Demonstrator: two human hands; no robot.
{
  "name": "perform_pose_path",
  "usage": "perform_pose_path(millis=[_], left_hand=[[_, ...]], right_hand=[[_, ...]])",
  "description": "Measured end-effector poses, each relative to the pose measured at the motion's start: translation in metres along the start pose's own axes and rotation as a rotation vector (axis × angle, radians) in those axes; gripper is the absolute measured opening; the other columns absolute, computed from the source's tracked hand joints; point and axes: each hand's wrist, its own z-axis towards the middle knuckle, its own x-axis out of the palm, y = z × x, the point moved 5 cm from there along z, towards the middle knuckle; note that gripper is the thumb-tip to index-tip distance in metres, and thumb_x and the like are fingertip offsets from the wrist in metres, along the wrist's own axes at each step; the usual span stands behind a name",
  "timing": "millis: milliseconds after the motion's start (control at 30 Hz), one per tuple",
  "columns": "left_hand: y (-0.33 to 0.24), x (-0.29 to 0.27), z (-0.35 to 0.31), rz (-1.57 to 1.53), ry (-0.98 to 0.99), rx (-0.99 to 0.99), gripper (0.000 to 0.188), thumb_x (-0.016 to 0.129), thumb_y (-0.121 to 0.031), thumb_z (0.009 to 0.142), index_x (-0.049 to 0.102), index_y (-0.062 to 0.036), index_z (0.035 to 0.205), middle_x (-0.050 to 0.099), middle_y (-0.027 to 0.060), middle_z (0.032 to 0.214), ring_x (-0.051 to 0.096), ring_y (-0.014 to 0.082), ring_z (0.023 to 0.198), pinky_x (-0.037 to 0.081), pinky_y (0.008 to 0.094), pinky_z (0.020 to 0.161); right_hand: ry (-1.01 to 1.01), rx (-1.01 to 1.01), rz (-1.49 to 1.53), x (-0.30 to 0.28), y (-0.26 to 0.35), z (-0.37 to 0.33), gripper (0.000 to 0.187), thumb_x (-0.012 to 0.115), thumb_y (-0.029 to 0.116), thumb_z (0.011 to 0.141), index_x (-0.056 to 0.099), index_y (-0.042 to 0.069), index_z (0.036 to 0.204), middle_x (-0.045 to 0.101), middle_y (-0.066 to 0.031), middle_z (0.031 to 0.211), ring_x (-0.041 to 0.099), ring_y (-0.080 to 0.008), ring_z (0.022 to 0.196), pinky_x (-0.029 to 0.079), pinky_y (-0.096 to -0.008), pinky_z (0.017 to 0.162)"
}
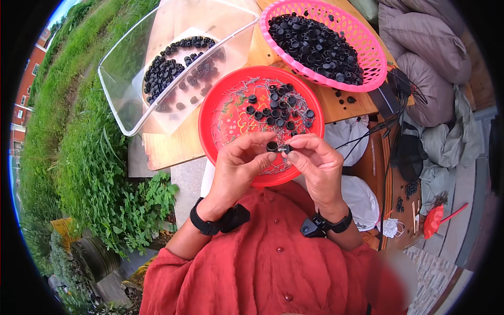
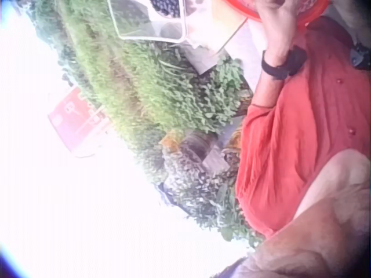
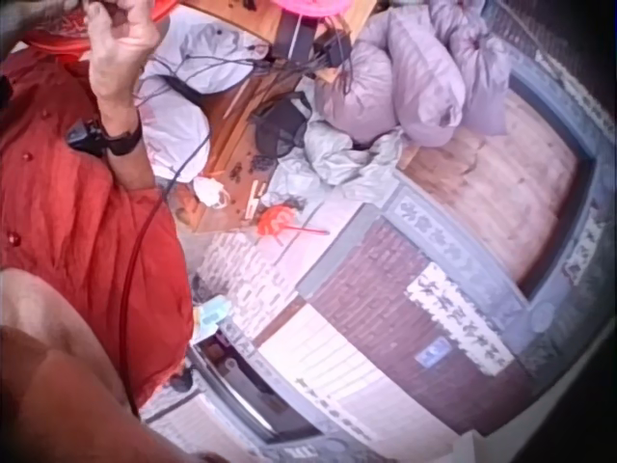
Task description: Sorting and assembling small black plastic components with metal pins.
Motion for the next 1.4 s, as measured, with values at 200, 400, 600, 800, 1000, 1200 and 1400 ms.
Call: perform_pose_path(millis=[200, 400, 600, 800, 1000, 1200, 1400], left_hand=[[-0.013, -0.002, -0.006, 0.481, -0.096, 0.421, 0.066, 0.069, 0.012, 0.075, 0.046, -0.0044, 0.135, 0.064, 0.0061, 0.103, 0.060, 0.0103, 0.091, 0.049, 0.0247, 0.078], [-0.011, -0.006, -0.009, 0.491, -0.127, 0.453, 0.075, 0.071, 0.012, 0.073, 0.040, -0.0066, 0.139, 0.065, 0.0070, 0.099, 0.062, 0.0123, 0.091, 0.049, 0.0258, 0.079], [-0.012, -0.005, -0.009, 0.505, -0.132, 0.470, 0.076, 0.071, 0.012, 0.072, 0.040, -0.0069, 0.139, 0.066, 0.0069, 0.097, 0.063, 0.0126, 0.088, 0.050, 0.0261, 0.078], [-0.011, -0.003, -0.009, 0.502, -0.120, 0.461, 0.078, 0.071, 0.012, 0.071, 0.040, -0.0067, 0.140, 0.067, 0.0071, 0.097, 0.063, 0.0131, 0.087, 0.050, 0.0262, 0.078], [-0.012, -0.003, -0.010, 0.526, -0.130, 0.458, 0.078, 0.071, 0.013, 0.069, 0.041, -0.0057, 0.139, 0.067, 0.0076, 0.095, 0.064, 0.0139, 0.087, 0.051, 0.0266, 0.078], [-0.010, -0.004, -0.011, 0.496, -0.115, 0.464, 0.075, 0.070, 0.014, 0.070, 0.043, -0.0051, 0.138, 0.068, 0.0085, 0.094, 0.065, 0.0144, 0.087, 0.052, 0.0271, 0.078], [-0.010, -0.003, -0.013, 0.509, -0.096, 0.497, 0.075, 0.070, 0.015, 0.070, 0.043, -0.0040, 0.137, 0.069, 0.0091, 0.094, 0.067, 0.0158, 0.090, 0.052, 0.0275, 0.081]], right_hand=[[-0.020, -0.242, -0.299, 0.010, 0.014, -0.002, 0.019, 0.067, -0.010, 0.079, 0.065, -0.001, 0.096, 0.061, -0.0087, 0.101, 0.063, -0.0124, 0.087, 0.053, -0.0238, 0.073], [0.026, -0.258, -0.481, 0.020, 0.020, -0.005, 0.023, 0.069, -0.014, 0.076, 0.065, -0.002, 0.095, 0.060, -0.0102, 0.102, 0.061, -0.0127, 0.089, 0.051, -0.0232, 0.075], [0.034, -0.270, -0.546, 0.024, 0.023, -0.003, 0.022, 0.070, -0.012, 0.076, 0.066, -0.001, 0.094, 0.061, -0.0088, 0.099, 0.061, -0.0110, 0.084, 0.050, -0.0218, 0.069], [-0.008, -0.267, -0.579, 0.025, 0.021, -0.002, 0.018, 0.072, -0.007, 0.075, 0.068, 0.000, 0.091, 0.063, -0.0080, 0.092, 0.064, -0.0129, 0.076, 0.052, -0.0238, 0.065], [0.007, -0.277, -0.620, 0.027, 0.023, -0.002, 0.017, 0.072, -0.007, 0.075, 0.068, 0.000, 0.090, 0.063, -0.0082, 0.092, 0.064, -0.0130, 0.077, 0.053, -0.0236, 0.066], [0.028, -0.223, -0.538, 0.024, 0.018, 0.000, 0.016, 0.071, -0.007, 0.076, 0.069, 0.000, 0.089, 0.062, -0.0072, 0.090, 0.063, -0.0133, 0.078, 0.053, -0.0245, 0.067], [0.028, 0.068, -0.111, 0.016, -0.001, 0.001, 0.015, 0.070, -0.009, 0.077, 0.066, -0.002, 0.090, 0.062, -0.0054, 0.093, 0.063, -0.0113, 0.082, 0.055, -0.0245, 0.076]])
